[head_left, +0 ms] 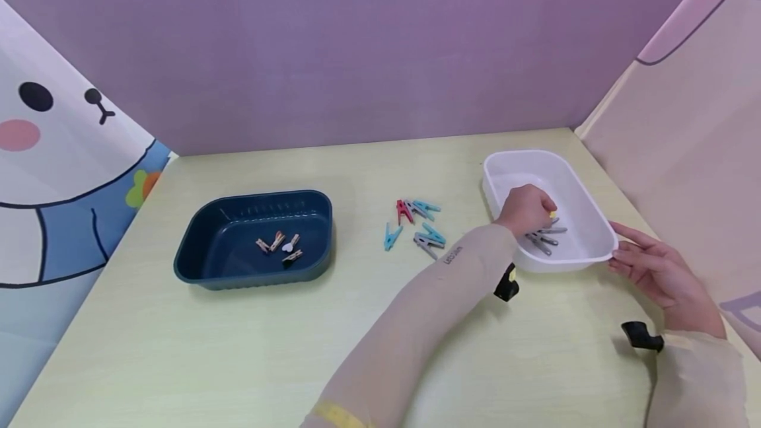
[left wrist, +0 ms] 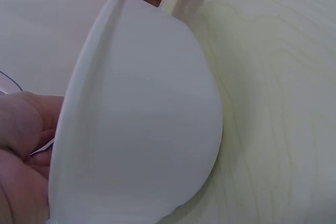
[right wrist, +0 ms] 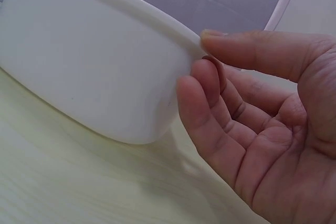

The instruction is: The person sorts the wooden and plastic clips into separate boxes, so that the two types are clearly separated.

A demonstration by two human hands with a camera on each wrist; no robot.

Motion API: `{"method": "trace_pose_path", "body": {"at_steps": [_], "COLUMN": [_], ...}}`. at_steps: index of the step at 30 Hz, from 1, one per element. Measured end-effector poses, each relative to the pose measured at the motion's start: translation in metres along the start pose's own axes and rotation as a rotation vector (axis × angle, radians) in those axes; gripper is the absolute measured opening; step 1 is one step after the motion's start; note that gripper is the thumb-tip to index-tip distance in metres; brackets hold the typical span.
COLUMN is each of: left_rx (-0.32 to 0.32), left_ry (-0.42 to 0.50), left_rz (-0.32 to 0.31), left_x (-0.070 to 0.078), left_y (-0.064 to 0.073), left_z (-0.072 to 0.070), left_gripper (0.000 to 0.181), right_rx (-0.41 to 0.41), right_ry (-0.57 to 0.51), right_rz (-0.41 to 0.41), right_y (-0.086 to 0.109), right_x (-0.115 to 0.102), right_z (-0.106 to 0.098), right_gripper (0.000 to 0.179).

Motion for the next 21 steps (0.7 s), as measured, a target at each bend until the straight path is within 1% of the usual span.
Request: {"method": "trace_pose_path", "body": {"at_steps": [4, 6, 8, 11, 13, 14, 17, 21], "left_rx": [-0.003, 0.001, 0.005, 0.019, 0.029, 0.035, 0.049, 0.047], "left_ry": [0.045, 0.096, 0.196, 0.378, 0.473, 0.502, 0.545, 0.586], "left_rz": [-0.001, -0.005, -0.009, -0.021, -0.031, -0.034, -0.035, -0.036], "left_x": [-0.001, -0.002, -0.003, -0.004, -0.005, -0.005, -0.007, -0.009], "left_y": [0.000, 0.001, 0.003, 0.007, 0.009, 0.009, 0.011, 0.012], "left_z": [-0.001, -0.002, -0.004, -0.007, -0.009, -0.010, -0.015, -0.022], "left_gripper": [0.027, 0.026, 0.026, 0.025, 0.025, 0.024, 0.024, 0.024], "right_rx": [0.003, 0.006, 0.010, 0.012, 0.013, 0.014, 0.020, 0.020], "right_ry": [-0.005, -0.002, 0.001, -0.004, -0.008, -0.008, -0.007, -0.016], "right_rz": [0.001, 0.000, 0.000, -0.001, 0.000, -0.001, -0.002, 0.000], "right_y": [0.000, 0.000, 0.000, 0.000, 0.000, 0.000, 0.000, -0.001], "right_x": [0.000, 0.000, 0.001, 0.001, 0.000, 0.000, 0.000, 0.000], "right_z": [0.000, -0.001, -0.001, -0.002, -0.002, -0.002, -0.004, -0.006], "right_gripper": [0.055, 0.055, 0.055, 0.055, 0.055, 0.055, 0.056, 0.056]}}
Point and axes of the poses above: each hand's wrist, its own y-axis away from the middle knuckle, its own z-axis out of the palm, x = y × z, the point moved 6 cm from there along -y, towards the middle knuckle, and after that the axes turned 6 degrees about x, right-handed, at the moved point
